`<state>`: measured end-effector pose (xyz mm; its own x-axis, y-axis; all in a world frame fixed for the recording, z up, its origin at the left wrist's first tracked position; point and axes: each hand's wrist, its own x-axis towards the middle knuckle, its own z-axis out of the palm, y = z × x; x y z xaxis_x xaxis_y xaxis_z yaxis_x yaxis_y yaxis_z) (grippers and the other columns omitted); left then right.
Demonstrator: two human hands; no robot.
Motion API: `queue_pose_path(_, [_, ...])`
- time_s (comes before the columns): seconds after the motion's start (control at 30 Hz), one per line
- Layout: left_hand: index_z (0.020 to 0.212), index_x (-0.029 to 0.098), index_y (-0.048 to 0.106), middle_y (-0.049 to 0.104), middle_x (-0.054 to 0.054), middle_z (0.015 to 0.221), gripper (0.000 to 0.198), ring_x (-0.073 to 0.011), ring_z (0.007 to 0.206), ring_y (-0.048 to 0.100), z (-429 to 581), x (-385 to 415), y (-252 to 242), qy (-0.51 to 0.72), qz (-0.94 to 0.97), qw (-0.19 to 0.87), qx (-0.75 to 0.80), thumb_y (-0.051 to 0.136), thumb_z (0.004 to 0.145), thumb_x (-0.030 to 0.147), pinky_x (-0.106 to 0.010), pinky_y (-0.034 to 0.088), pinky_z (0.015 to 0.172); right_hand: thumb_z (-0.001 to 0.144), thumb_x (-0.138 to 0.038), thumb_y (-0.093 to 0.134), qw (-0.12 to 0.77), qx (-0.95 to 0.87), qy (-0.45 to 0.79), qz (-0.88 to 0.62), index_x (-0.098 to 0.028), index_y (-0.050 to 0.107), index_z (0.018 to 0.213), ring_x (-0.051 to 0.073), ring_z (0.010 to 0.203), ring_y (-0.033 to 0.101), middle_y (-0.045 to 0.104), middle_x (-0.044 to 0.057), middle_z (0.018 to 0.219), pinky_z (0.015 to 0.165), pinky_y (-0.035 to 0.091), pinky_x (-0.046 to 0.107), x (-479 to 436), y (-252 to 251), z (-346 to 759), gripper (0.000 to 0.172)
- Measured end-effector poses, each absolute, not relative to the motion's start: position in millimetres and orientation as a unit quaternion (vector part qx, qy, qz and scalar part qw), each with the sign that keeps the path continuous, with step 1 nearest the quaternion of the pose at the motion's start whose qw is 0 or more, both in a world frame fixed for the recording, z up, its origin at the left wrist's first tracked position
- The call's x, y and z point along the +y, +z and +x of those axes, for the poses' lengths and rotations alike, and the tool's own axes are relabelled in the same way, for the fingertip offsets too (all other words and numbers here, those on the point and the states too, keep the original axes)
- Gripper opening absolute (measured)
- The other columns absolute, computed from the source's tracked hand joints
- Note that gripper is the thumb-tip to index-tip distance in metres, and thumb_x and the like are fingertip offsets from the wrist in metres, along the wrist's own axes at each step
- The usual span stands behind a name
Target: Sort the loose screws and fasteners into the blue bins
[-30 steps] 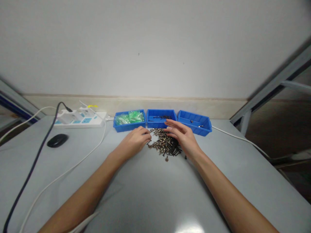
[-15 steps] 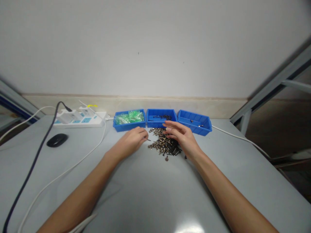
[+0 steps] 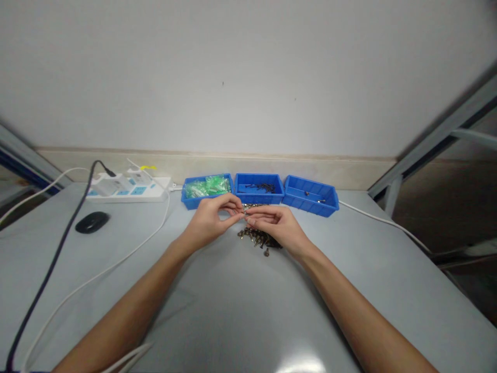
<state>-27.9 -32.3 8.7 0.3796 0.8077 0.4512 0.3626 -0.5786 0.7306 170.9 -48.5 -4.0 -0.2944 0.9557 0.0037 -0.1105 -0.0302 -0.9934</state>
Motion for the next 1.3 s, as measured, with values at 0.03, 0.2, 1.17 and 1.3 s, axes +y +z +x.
queue_pose_path(0.03, [0.091, 0.015, 0.063, 0.069, -0.002, 0.085, 0.014, -0.0133, 0.076, 0.069, -28.3, -32.3, 8.6, 0.413, 0.784, 0.280, 0.370, 0.070, 0.084, 0.025, -0.025, 0.058, 0.075, 0.065, -0.033, 0.083, 0.447, -0.528, 0.603, -0.398, -0.020, 0.077, 0.093, 0.021, 0.079, 0.074, 0.079, 0.006, 0.086, 0.080, 0.057, 0.036, -48.7, -4.1, 170.0, 0.031])
queue_pose_path(0.2, [0.092, 0.018, 0.066, 0.071, -0.002, 0.089, 0.012, -0.0138, 0.078, 0.066, -35.5, -29.9, 11.1, 0.328, 0.825, 0.236, 0.396, 0.064, 0.089, 0.029, -0.026, 0.054, 0.076, 0.064, -0.034, 0.082, 0.478, -0.496, 0.589, -0.423, -0.019, 0.078, 0.081, 0.019, 0.069, 0.072, 0.077, 0.005, 0.073, 0.074, 0.055, 0.033, -45.7, -4.9, 171.5, 0.023])
queue_pose_path(1.17, [0.091, 0.016, 0.062, 0.068, -0.005, 0.089, 0.013, -0.0145, 0.077, 0.065, -24.3, -39.0, 7.4, 0.416, 0.833, 0.134, 0.339, 0.071, 0.084, 0.020, -0.028, 0.056, 0.075, 0.065, -0.031, 0.083, 0.433, -0.559, 0.576, -0.412, -0.018, 0.077, 0.094, 0.019, 0.076, 0.073, 0.078, 0.007, 0.086, 0.076, 0.058, 0.034, -48.0, -8.5, 181.8, 0.032])
queue_pose_path(1.3, [0.094, 0.016, 0.061, 0.068, -0.005, 0.089, 0.020, -0.0140, 0.076, 0.068, -23.0, -40.3, 2.9, 0.439, 0.809, 0.224, 0.321, 0.074, 0.083, 0.024, -0.027, 0.060, 0.075, 0.066, -0.036, 0.084, 0.430, -0.553, 0.601, -0.385, -0.019, 0.078, 0.093, 0.021, 0.081, 0.075, 0.079, 0.007, 0.089, 0.081, 0.058, 0.037, -49.6, -10.1, 182.6, 0.032])
